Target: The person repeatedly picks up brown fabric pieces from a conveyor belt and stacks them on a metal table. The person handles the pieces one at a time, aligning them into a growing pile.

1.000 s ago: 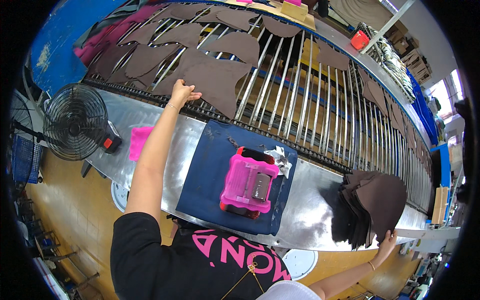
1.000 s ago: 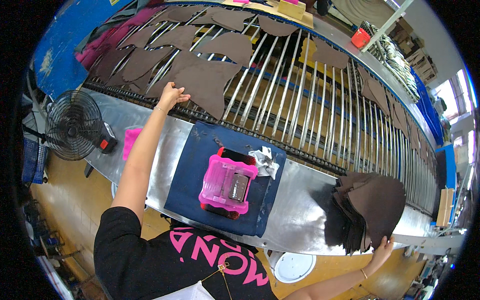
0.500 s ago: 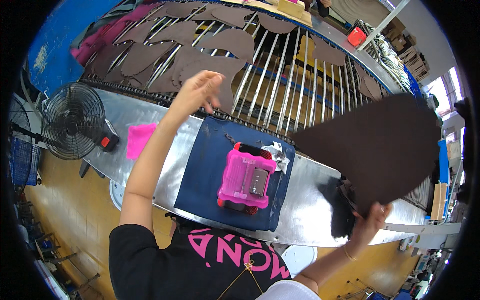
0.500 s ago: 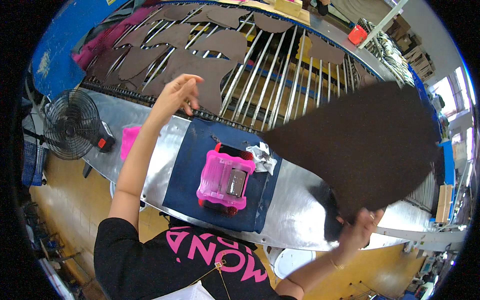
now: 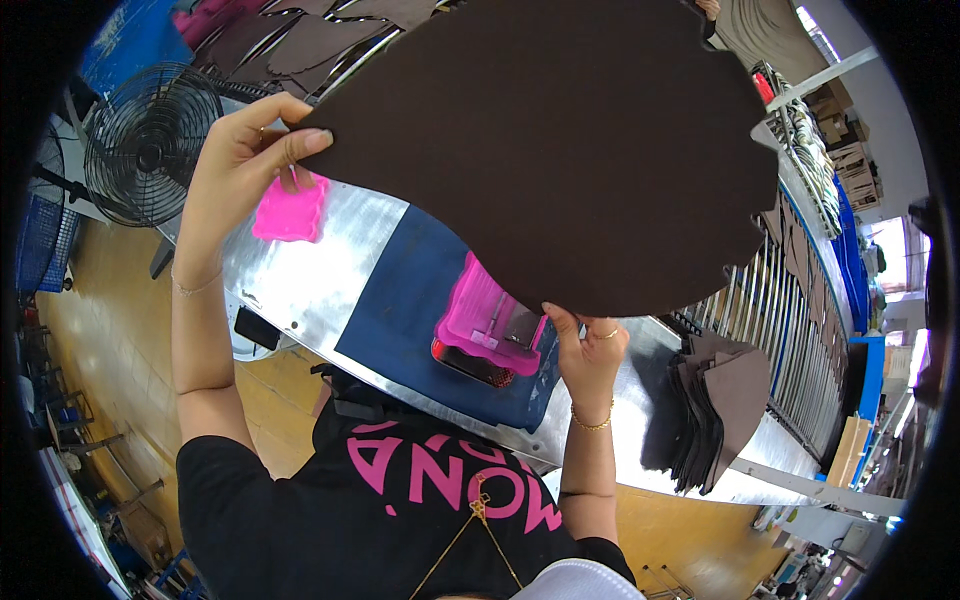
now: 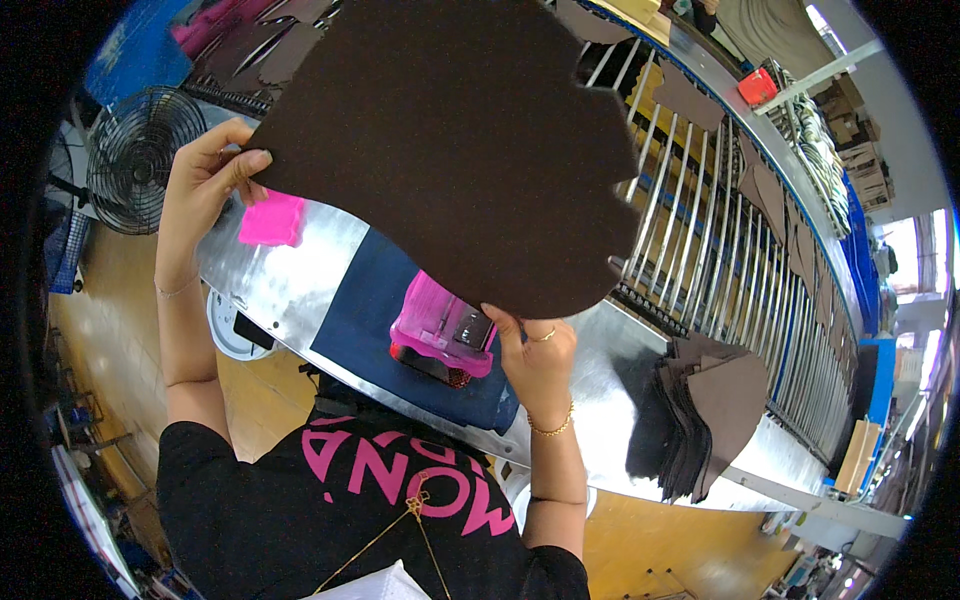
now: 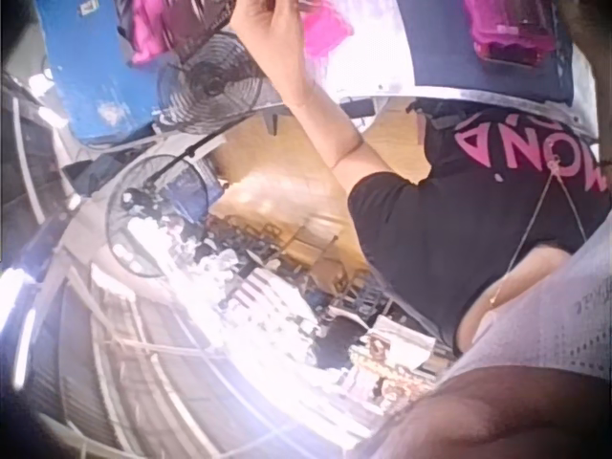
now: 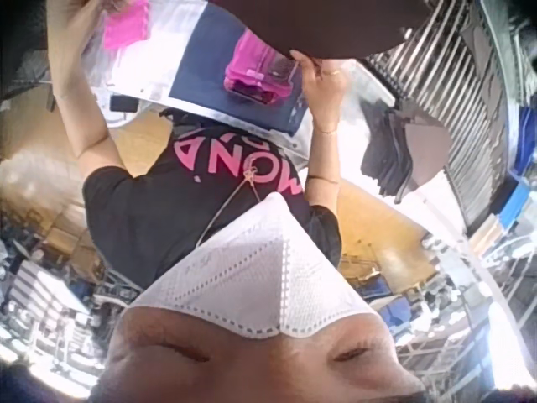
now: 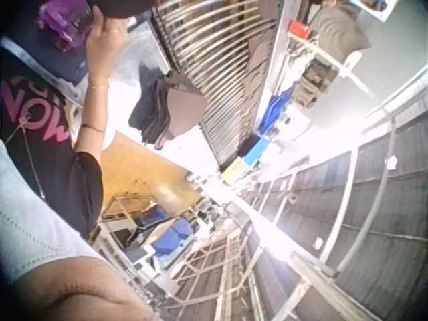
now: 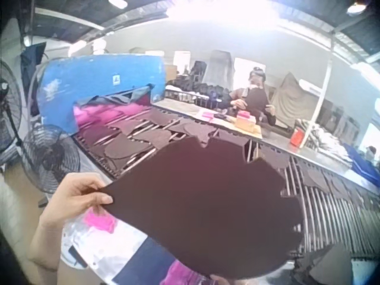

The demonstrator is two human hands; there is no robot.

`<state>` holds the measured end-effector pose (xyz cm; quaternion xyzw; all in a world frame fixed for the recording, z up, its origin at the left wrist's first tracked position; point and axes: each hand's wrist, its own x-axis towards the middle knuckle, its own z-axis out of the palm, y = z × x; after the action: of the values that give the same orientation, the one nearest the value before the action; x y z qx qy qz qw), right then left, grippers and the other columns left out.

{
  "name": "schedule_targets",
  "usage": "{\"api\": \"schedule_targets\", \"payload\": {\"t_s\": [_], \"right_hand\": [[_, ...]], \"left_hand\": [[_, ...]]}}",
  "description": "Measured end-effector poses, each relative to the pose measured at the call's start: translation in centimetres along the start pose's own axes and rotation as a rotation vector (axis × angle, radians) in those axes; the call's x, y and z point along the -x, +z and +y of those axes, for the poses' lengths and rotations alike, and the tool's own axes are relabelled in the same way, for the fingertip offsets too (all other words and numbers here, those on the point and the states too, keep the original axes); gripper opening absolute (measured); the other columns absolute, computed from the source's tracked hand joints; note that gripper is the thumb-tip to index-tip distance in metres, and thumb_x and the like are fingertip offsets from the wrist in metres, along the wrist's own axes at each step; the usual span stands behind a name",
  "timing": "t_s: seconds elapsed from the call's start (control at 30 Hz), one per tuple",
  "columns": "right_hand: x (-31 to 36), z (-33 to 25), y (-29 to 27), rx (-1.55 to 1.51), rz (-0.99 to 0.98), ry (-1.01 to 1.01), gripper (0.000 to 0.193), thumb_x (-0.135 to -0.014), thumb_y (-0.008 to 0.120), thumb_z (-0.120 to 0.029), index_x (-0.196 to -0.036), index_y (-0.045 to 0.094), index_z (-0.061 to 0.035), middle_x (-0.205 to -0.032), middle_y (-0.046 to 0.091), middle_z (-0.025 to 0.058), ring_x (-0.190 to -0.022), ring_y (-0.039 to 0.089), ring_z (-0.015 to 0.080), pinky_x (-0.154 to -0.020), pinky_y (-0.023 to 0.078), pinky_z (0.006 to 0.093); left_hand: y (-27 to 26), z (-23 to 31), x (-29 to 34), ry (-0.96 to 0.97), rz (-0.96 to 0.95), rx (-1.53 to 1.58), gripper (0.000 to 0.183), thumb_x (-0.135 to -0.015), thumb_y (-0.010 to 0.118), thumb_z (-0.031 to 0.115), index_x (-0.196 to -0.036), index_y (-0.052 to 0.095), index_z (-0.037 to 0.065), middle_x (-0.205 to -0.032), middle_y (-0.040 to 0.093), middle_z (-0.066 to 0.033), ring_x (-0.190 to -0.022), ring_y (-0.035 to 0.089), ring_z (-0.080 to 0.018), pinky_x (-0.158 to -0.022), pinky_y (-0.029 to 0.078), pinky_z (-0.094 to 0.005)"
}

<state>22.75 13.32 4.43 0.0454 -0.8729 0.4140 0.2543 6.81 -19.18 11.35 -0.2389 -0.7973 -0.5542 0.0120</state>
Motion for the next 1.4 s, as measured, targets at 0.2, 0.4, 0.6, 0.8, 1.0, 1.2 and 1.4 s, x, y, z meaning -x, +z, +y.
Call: {"api": "schedule_targets", "payload": {"t_s": [0.2, 0.4, 0.6, 0.8, 1.0, 1.2, 1.4], "right_hand": [[3.0, 2.4, -3.1, 0.152, 0.041, -0.021, 0.018, -0.070, 0.069, 0.001, -0.087, 0.066, -0.0027, -0.085, 0.070, 0.0096, -0.069, 0.063, 0.0222, -0.066, 0.048, 0.0299], [10.8, 6.6, -7.6, -0.019, 0.145, 0.336, 0.012, -0.078, 0.063, 0.002, -0.090, 0.062, 0.0021, -0.085, 0.066, 0.0105, -0.078, 0.060, 0.0183, -0.072, 0.047, 0.0267], [12.9, 5.6, -16.1, -0.174, 0.519, 0.338, 0.010, -0.087, 0.063, -0.009, -0.090, 0.061, 0.0009, -0.087, 0.062, 0.0040, -0.078, 0.055, 0.0097, -0.073, 0.042, 0.0195], [4.8, 4.1, -16.0, -0.206, 0.644, 0.433, 0.032, -0.089, 0.060, -0.010, -0.114, 0.054, 0.0088, -0.101, 0.062, 0.0118, -0.088, 0.057, 0.0133, -0.079, 0.045, 0.0234], [-3.6, 15.3, -9.6, -0.332, 0.431, 0.585, 0.041, -0.088, 0.059, -0.008, -0.123, 0.048, 0.0092, -0.109, 0.060, 0.0169, -0.092, 0.059, 0.0169, -0.082, 0.046, 0.0260], [-8.3, 25.3, -3.1, -0.413, 0.182, 0.855, 0.031, -0.089, 0.056, -0.009, -0.120, 0.054, -0.0035, -0.085, 0.064, 0.0027, -0.061, 0.057, 0.0099, -0.053, 0.048, 0.0231], [-8.4, 22.1, -3.9, 0.510, 0.149, 0.516, 0.048, -0.077, 0.071, -0.029, -0.115, 0.059, -0.0019, -0.096, 0.062, 0.0137, -0.090, 0.059, 0.0285, -0.080, 0.047, 0.0372]], "left_hand": [[4.6, 0.3, 1.0, -0.095, -0.200, -0.042, 0.003, -0.083, 0.058, -0.002, -0.083, 0.056, -0.004, -0.072, 0.053, -0.0040, -0.055, 0.060, -0.0085, -0.044, 0.042, -0.0202], [11.5, -0.1, -0.2, 0.308, -0.423, -0.174, 0.010, -0.076, 0.064, -0.001, -0.087, 0.065, 0.001, -0.074, 0.055, -0.0064, -0.060, 0.060, -0.0186, -0.052, 0.047, -0.0269], [17.8, 2.7, -1.0, 0.564, -0.578, -0.252, 0.013, -0.073, 0.071, 0.016, -0.081, 0.066, 0.007, -0.080, 0.052, -0.0058, -0.069, 0.059, -0.0225, -0.057, 0.047, -0.0329], [18.5, 3.0, -4.4, 0.437, -0.362, -0.151, 0.019, -0.079, 0.068, 0.020, -0.092, 0.066, 0.006, -0.086, 0.053, -0.0083, -0.076, 0.058, -0.0234, -0.065, 0.047, -0.0325], [11.8, 0.8, -4.5, 0.066, -0.126, -0.083, 0.024, -0.083, 0.066, 0.018, -0.104, 0.065, 0.008, -0.080, 0.050, -0.0022, -0.071, 0.048, -0.0100, -0.059, 0.038, -0.0227], [7.8, -3.6, -1.5, -0.098, 0.020, -0.103, 0.026, -0.082, 0.066, 0.016, -0.107, 0.063, 0.007, -0.081, 0.049, 0.0002, -0.065, 0.042, -0.0075, -0.058, 0.035, -0.0213], [7.2, -5.4, -0.2, -0.176, 0.046, -0.064, 0.027, -0.084, 0.065, 0.015, -0.110, 0.062, 0.007, -0.083, 0.047, 0.0020, -0.061, 0.038, -0.0046, -0.054, 0.032, -0.0191]]}}
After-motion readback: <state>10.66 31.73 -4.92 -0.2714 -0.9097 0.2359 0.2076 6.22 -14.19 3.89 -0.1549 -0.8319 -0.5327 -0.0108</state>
